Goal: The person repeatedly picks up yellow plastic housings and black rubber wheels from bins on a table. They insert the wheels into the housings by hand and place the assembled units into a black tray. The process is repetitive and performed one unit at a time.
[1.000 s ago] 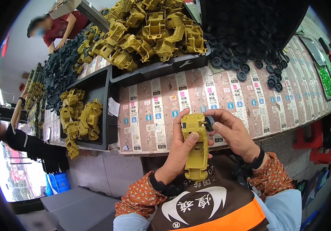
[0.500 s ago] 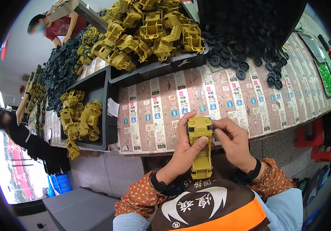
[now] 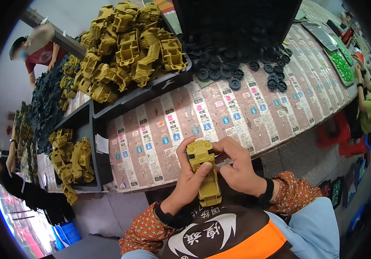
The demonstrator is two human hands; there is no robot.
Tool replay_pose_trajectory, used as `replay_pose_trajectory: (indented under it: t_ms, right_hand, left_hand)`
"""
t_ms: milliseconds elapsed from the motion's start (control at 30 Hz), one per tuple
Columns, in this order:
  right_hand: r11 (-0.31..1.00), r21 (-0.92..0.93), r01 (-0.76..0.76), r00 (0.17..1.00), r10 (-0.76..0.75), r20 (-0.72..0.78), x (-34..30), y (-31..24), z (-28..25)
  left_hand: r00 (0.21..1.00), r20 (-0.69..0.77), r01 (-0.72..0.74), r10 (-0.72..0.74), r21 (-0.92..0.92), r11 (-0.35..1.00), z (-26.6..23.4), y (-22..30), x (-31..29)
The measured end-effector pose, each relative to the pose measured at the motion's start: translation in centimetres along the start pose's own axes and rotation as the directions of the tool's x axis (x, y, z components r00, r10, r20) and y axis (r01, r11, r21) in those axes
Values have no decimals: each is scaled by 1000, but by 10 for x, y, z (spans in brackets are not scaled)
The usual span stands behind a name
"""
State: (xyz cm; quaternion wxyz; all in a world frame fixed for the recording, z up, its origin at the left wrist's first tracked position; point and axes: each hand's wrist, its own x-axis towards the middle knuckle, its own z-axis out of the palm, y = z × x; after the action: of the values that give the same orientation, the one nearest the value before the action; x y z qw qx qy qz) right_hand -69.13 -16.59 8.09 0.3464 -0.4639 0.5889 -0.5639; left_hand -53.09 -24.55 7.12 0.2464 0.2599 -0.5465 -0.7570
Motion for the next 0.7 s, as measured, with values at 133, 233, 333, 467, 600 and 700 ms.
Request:
replay_pose_trajectory:
  t_ms: [133,233,333,467,600,700]
  right_hand:
    - [946,173,-275,961,270,54,17,12,-25]
    - [979,-142,-145,988,134,-81,62,22,-77]
    - [532,-843,-72,900,-330,-285,99,57,-163]
    - [212,-968,-137,939,-282,-195,107,57,-197]
    - [267,-961,-74,957,-252,-143,102,58,-184]
    - [660,-750,-48,994,-46,-104,89,39,-152]
  left_hand:
    - [994,98,58,-54,-34,998,2,13,7]
    - [992,70,112,-103,-137,984,5,29,15]
    - [994,-53,82,-95,-204,976,1,41,17]
    - [978,-118,135,-175,-284,949,-20,39,15]
    - [970,-202,41,-133,-403,914,-22,33,14]
    - [962,-245,-16,-118,-485,874,-26,22,17]
